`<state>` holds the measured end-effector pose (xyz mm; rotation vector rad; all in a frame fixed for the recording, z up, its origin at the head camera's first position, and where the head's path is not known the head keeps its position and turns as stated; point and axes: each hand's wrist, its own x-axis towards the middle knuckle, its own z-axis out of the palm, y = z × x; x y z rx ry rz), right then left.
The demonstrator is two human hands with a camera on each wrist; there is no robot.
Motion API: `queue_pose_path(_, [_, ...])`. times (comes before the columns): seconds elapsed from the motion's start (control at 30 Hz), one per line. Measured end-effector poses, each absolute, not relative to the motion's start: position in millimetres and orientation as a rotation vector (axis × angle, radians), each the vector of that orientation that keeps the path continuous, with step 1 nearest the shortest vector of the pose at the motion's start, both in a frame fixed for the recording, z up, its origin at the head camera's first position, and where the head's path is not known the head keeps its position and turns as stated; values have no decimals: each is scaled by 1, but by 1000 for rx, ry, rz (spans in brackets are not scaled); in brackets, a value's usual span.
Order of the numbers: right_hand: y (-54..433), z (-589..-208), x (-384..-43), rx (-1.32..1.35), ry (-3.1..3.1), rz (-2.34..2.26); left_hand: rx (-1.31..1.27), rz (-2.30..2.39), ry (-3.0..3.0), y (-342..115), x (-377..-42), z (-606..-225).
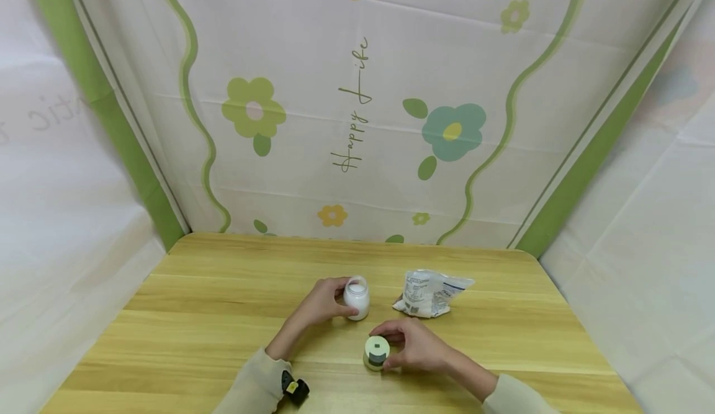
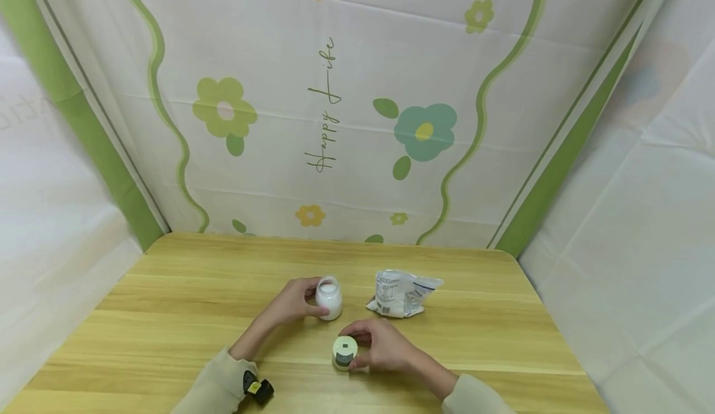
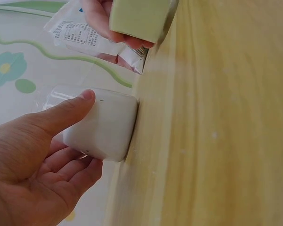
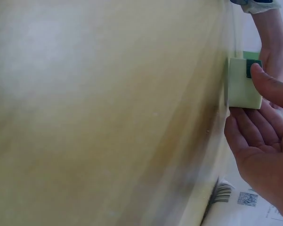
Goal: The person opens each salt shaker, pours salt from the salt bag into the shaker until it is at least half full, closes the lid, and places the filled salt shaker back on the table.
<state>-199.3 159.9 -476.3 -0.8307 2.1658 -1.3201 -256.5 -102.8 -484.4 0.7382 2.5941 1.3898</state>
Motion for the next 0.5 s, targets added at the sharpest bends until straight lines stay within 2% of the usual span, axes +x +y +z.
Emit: queue_pose_path(0.5, [166, -461, -204, -893, 2221, -1400, 727, 1407, 2582, -102, -256, -485])
